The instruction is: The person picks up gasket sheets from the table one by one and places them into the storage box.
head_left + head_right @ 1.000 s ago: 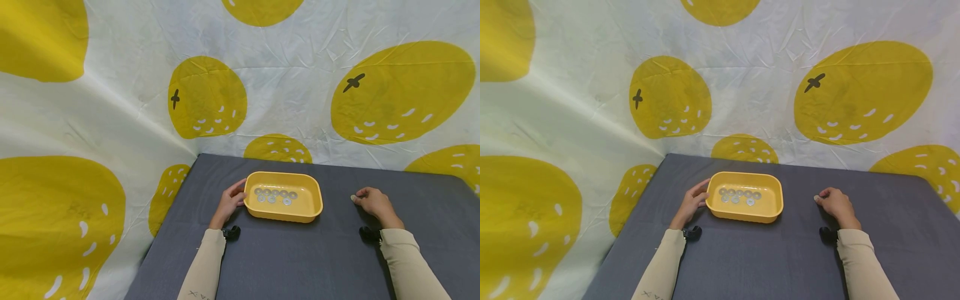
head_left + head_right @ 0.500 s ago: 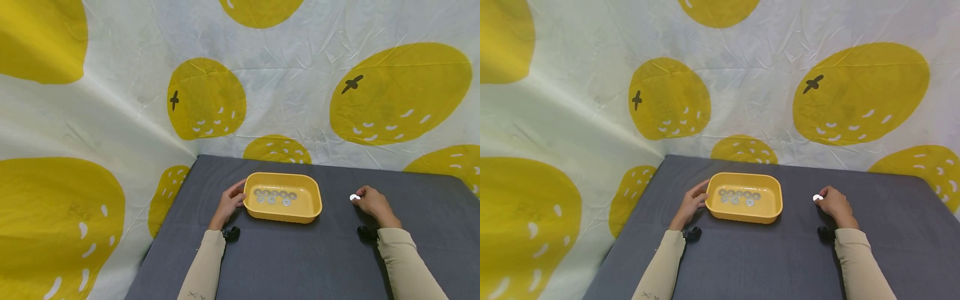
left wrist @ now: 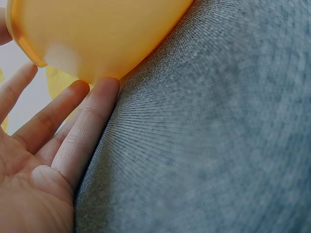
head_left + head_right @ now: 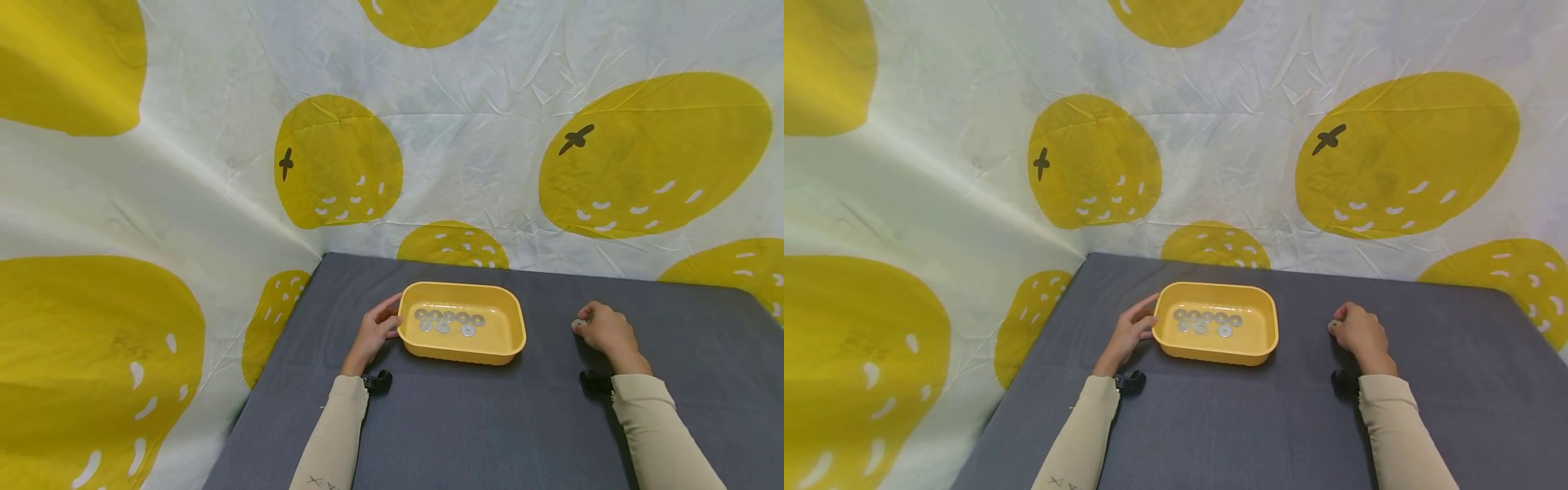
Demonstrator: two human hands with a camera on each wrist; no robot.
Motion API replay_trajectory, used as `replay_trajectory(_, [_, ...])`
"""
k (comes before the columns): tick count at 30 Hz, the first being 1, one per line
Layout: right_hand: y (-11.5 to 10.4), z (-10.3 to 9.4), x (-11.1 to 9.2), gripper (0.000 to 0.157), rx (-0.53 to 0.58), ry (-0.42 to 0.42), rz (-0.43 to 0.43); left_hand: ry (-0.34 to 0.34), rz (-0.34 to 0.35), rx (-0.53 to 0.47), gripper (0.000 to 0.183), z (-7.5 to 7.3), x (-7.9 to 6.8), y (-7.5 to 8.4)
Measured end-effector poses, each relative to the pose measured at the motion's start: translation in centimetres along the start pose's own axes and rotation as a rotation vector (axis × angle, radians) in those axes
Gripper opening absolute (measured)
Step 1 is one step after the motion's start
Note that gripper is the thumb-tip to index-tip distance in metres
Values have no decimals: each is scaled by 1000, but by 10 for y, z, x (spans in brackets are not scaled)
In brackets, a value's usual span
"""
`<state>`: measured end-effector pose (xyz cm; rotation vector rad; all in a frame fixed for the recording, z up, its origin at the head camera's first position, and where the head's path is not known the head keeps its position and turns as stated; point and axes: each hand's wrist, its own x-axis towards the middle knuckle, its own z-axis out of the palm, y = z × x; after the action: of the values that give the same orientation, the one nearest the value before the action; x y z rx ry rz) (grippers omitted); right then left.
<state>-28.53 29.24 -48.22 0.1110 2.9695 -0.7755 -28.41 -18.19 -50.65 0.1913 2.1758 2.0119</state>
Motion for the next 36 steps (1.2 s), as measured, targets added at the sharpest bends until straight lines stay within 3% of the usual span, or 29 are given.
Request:
replay_trajectory(4, [-5,2,-2,31,2,37,-26,23,1,3,57,0,5,-13])
replay_trajectory(9, [-14,6,-3,31,17,77,-91,57,19,18,55,2,5,-18])
replay_trajectory(21, [-50,8,-6,27,102,119,-203,89,38,32,53,3,6,-22])
replay_trajectory(36, [-94,13,-15,28,173,149,-346,64,18,27,56,1,6,-21])
